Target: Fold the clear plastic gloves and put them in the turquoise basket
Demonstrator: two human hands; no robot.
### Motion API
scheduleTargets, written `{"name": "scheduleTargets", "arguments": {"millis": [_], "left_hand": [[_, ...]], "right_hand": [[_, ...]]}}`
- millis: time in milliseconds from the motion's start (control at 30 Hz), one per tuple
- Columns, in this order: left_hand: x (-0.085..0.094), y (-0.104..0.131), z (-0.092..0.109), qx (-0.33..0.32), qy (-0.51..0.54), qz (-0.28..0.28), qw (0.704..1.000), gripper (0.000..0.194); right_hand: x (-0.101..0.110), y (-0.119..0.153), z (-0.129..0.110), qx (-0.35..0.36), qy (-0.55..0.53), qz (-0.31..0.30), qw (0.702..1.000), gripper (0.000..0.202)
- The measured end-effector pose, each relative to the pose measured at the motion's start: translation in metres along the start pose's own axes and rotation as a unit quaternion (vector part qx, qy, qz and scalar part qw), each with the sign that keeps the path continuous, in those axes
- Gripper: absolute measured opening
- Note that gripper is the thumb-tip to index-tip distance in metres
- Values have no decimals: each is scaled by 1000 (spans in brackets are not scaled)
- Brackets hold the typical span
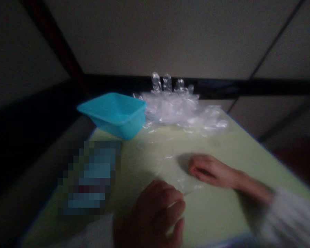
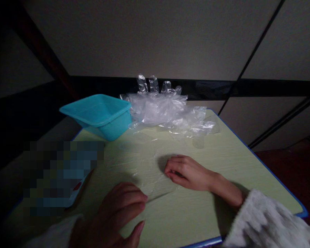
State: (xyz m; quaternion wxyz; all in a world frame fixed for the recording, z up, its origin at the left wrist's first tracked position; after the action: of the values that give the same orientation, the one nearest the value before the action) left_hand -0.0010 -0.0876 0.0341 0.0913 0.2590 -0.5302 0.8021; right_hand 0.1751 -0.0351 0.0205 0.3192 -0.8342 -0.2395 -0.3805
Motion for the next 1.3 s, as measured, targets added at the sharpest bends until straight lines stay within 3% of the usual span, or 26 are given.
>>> {"name": "scheduleTargets", "arguments": {"millis": [67,233,333,500,667,733,867,967,1067,1133,1300], "left_hand": [[-6,-2,-3,8,-10,-42,999,37],[-29,7,-13,62,-29,-214,974,24],[-34,10,-16,78,-27,-252,964,18],[-32,10,-14,75,-38,-232,969,15],[-2,10,-4,46,-62,-35,996,26],[1,8,3,-2,-39,-54,998,25],[-11,-1,4,-34,-1,-162,986,27],[-22,-2,-5,-27,-25,-191,981,34],[-32,5,-16,7,-66,-225,972,43],[-34,10,-20,21,-81,-237,968,46],[-35,11,-24,48,-85,-231,968,45]], "right_hand": [[0,1,-1,15,-18,-10,1000,15],[-5,7,-11,98,16,-16,995,22],[-13,11,-17,138,58,-30,988,19],[-19,10,-20,154,106,-49,981,6],[-14,4,-18,126,85,-34,988,16],[-10,2,-14,103,89,0,991,20],[-2,-2,-4,58,125,86,987,19],[9,-2,-3,41,143,169,974,18],[21,1,-5,30,81,237,968,15],[22,2,-7,23,23,226,974,14],[7,-1,-7,-28,-64,99,993,10]]}}
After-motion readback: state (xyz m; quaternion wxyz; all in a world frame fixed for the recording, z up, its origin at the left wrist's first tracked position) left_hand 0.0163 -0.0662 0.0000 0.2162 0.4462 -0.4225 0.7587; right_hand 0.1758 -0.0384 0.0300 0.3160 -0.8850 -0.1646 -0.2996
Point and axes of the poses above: each hand's wrist, its own y-axis away from the middle knuckle, its own x-axis out of the back of the hand, z = x × y, the point moved 5 cm from there along -y, towards the middle knuckle, and after that the axes turned 8 degrees about z, right-handed, at the moved point
